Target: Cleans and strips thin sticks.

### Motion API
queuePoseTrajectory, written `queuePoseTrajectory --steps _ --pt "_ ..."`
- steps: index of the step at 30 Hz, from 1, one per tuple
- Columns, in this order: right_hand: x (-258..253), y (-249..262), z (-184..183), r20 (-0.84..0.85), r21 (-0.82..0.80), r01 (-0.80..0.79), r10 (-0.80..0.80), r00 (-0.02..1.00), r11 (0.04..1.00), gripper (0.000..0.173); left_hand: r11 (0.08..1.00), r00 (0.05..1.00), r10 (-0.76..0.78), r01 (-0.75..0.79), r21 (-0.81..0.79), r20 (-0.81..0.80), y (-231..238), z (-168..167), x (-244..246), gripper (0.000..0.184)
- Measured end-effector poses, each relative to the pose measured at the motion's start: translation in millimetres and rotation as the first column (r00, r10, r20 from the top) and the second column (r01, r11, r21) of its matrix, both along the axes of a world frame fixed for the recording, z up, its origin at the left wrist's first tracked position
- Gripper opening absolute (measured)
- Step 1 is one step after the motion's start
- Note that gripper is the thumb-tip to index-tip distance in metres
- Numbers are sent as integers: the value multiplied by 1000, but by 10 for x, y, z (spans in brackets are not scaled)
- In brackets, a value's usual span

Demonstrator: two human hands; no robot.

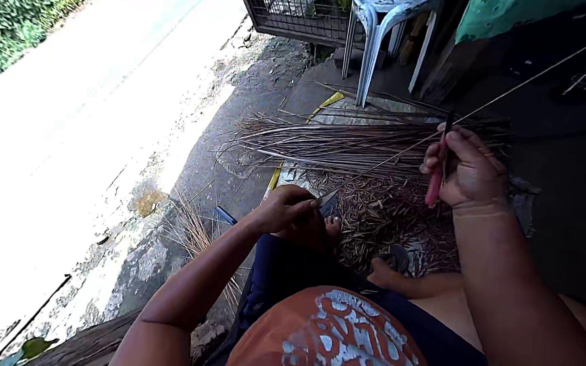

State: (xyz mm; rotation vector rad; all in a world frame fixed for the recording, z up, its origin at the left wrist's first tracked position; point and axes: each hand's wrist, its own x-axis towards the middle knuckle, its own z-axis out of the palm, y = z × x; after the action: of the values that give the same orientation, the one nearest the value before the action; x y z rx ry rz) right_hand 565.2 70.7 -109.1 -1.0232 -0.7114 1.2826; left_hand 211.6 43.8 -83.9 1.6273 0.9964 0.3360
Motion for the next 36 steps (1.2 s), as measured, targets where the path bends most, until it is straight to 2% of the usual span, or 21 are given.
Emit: queuePoseTrajectory --steps 4,6,10,14,21,30,36 --pt "15 9 43 -11 -13 58 -58 998 998 22 996 999 0 5 -91 51 -80 -71 30 29" --pt "-50 -12 68 11 -14 23 -23 1000 1000 22 998 996 31 -27 -55 88 -102 -93 64 30" --pt "-243 -84 46 38 57 -113 111 993 992 23 994 985 101 -93 -62 137 -115 -97 283 29" --pt "-328 -105 64 39 93 -194 191 981 977 24 990 972 140 -134 -44 191 -139 -144 461 34" --pt "-644 -219 68 46 12 -513 512 858 858 19 959 890 277 -235 -158 361 -96 -90 727 34" --pt "-661 -259 126 121 88 -667 656 745 740 16 951 821 300 -213 -226 487 -138 -36 883 30" --pt "-614 -249 113 66 255 -636 643 763 728 16 939 768 272 -80 -335 580 -162 110 895 30"
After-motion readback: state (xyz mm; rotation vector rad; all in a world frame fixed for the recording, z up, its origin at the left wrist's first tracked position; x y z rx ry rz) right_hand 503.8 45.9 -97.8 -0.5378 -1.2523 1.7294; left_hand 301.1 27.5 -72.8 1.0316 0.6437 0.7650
